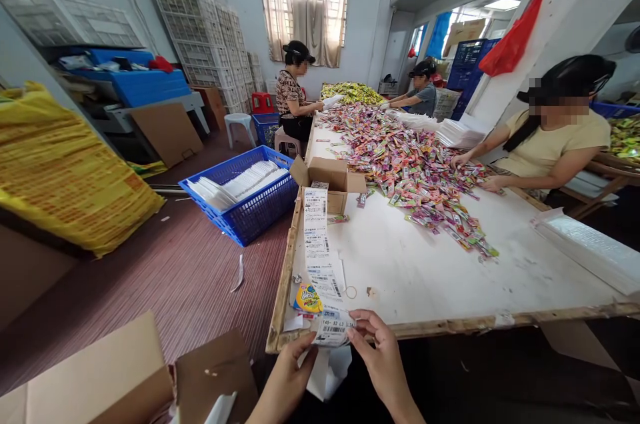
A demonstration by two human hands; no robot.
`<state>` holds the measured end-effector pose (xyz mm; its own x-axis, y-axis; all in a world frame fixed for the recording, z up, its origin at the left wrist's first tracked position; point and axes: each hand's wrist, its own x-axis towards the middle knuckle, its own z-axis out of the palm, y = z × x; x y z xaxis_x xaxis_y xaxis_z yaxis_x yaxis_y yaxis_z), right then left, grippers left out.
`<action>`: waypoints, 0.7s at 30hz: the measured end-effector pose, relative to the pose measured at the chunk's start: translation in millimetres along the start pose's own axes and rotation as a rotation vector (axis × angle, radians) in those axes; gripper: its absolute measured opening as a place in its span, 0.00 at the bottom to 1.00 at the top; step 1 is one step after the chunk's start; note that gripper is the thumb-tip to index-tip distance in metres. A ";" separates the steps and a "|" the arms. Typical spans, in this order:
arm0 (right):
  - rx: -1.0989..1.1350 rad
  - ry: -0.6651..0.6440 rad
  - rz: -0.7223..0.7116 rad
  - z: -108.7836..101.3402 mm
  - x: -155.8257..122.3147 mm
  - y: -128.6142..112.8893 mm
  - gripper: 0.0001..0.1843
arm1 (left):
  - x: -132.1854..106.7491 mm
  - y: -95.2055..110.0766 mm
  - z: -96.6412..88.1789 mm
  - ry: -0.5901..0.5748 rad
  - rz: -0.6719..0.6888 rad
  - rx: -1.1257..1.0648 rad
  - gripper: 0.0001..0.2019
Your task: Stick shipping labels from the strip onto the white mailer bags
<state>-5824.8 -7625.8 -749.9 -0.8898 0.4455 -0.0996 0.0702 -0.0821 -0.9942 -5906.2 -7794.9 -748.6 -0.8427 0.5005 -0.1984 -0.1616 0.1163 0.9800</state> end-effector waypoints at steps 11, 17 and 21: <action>-0.019 -0.006 0.039 -2.2 -1.6 5.0 0.24 | 2.4 -11.1 -2.7 -0.018 0.106 0.214 0.15; -0.044 -0.010 0.009 -0.4 -2.8 5.2 0.16 | 0.8 -10.4 -3.0 0.050 0.094 0.177 0.18; -0.062 -0.001 -0.036 1.3 -3.9 7.7 0.12 | -2.4 -1.5 -3.3 0.039 0.030 0.064 0.22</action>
<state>-5821.4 -7629.3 -757.2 -0.8927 0.4460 -0.0641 0.0661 -0.0110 -0.9978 -5905.7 -7799.2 -749.5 -0.8665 0.4706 -0.1667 -0.1037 0.1570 0.9821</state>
